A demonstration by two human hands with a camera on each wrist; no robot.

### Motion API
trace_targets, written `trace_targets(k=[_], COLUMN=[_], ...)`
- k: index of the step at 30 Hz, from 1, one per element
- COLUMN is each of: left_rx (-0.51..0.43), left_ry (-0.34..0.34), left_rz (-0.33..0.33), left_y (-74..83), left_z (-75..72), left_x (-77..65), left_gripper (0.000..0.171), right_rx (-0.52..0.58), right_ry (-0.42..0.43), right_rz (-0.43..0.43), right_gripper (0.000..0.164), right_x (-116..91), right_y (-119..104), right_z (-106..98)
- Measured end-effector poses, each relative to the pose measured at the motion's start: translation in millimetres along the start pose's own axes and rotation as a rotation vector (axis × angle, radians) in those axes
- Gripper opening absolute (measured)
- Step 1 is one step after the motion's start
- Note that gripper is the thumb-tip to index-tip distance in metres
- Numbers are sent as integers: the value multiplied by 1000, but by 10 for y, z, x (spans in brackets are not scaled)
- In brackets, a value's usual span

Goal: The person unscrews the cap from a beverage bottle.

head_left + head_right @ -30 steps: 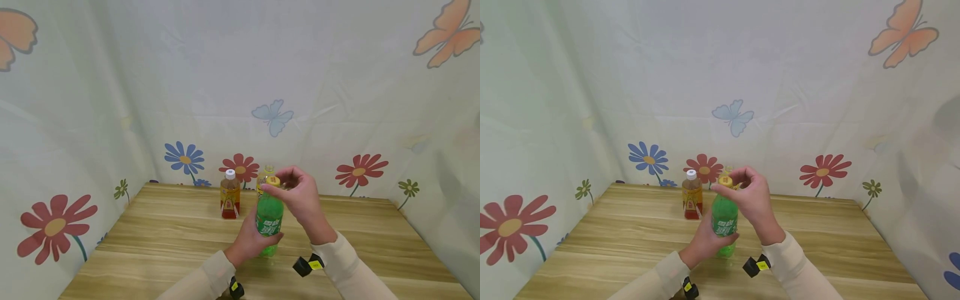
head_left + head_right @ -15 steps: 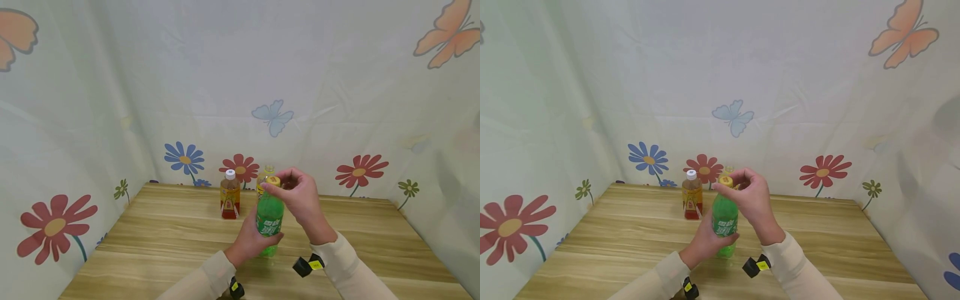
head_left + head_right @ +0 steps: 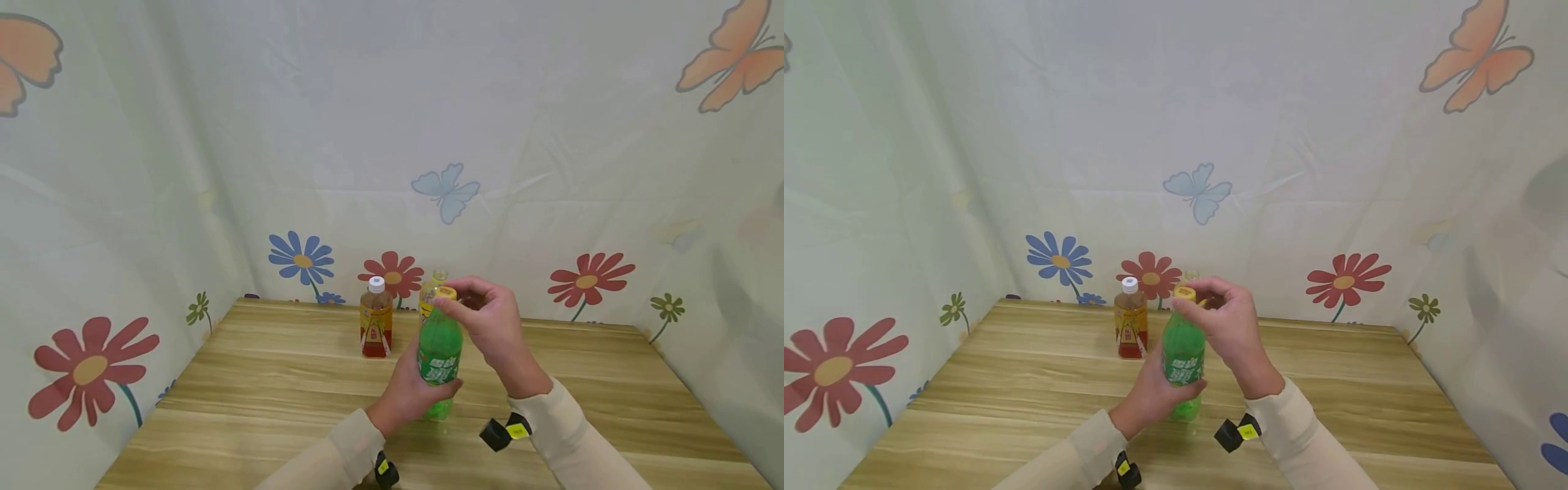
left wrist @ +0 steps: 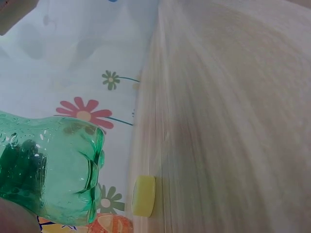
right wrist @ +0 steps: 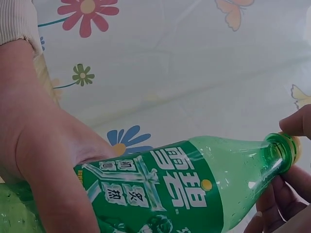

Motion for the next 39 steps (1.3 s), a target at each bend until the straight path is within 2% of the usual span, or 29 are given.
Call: trace_targets(k=[16,24,28,34,39], left_rx=[-10,13,21,26,25], left_ry=[-1,11,12,15,25], left_rz=[2,23,20,25,26], left_y=[13,52,48,14,15], left_z=[-1,-16,-28,-39,-48], left_x=[15,12,12,26,23], left_gripper=[78,78,78,79,79], right_rx=[111,104,26,-179,-256], right_ry=[-94,-130,-89,57,106], right_rz=[-34,-44,-69,-69,-63], right_gripper=[33,36,41,42,40], right_x=[35,27,36,38,29], right_y=[19,30,11,-46,-104], right_z=[65,88,47,-86,-132])
Point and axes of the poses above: each hand's wrist, its own x-axis towards the middle knuckle, its own z-axis out of the palm, y = z × x, the point moved 10 cm from there along x, towards the middle knuckle, and after that the axes turned 8 degrees about -z, right-handed, at the moved point
